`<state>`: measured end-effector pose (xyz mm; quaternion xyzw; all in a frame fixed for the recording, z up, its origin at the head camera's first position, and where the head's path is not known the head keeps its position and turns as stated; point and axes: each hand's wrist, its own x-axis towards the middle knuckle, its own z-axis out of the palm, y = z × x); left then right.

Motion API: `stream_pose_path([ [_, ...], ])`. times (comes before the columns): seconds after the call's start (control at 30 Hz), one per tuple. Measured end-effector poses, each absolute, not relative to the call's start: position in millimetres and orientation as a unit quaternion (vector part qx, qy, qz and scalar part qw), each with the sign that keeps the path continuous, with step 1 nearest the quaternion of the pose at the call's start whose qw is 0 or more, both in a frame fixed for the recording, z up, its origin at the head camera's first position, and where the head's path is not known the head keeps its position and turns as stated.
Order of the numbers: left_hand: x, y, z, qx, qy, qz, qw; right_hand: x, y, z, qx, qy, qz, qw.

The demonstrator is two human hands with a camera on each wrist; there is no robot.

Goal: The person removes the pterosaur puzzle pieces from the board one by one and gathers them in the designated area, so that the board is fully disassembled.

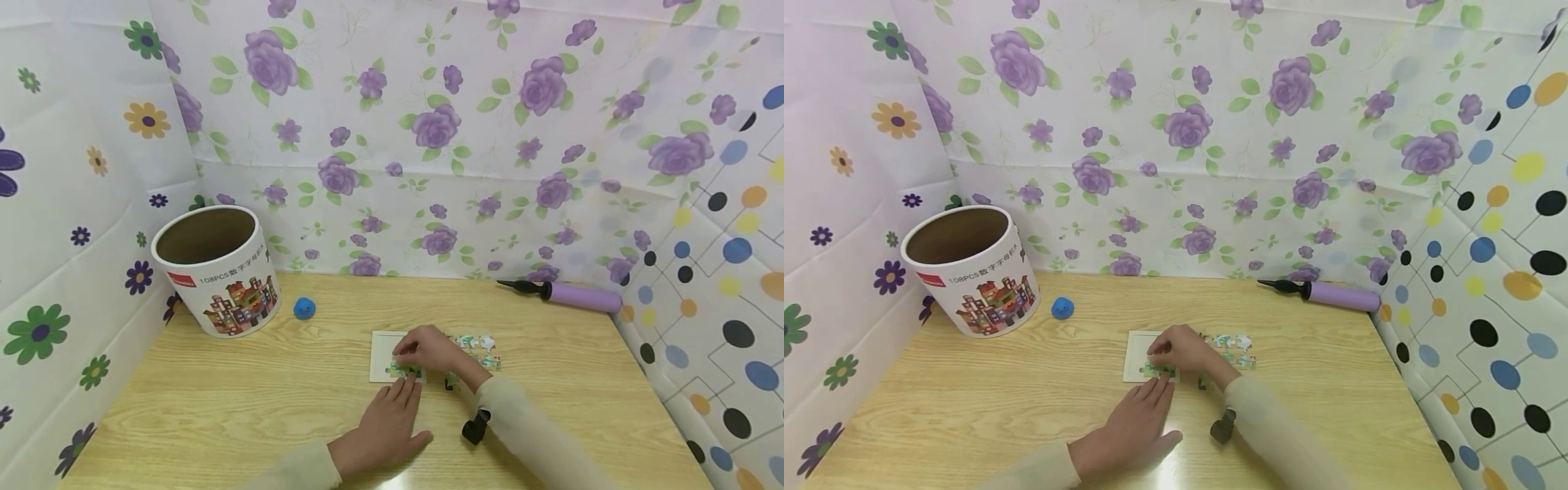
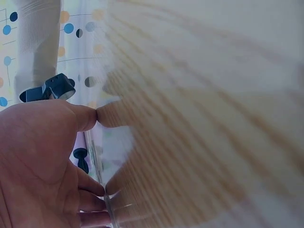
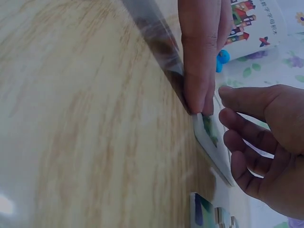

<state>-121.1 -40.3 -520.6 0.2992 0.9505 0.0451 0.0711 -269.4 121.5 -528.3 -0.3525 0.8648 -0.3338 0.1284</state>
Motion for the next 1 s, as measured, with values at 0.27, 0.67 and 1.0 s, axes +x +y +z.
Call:
stream_pose_path([
  [0.27, -122, -42, -524, 0.306, 0.947, 0.057, 0.077, -269, 117, -534, -0.362, 0.867, -0.316, 0.134],
  [0.67, -121, -43, -524, 0.309, 0.947, 0.052, 0.065, -264, 114, -530, -0.350, 0.861, -0.335, 0.153],
  [1.0, -127, -45, -528, 0.321, 0.946, 0.039, 0.023, -261, 122, -522, -0.329, 0.860, -0.369, 0.127],
])
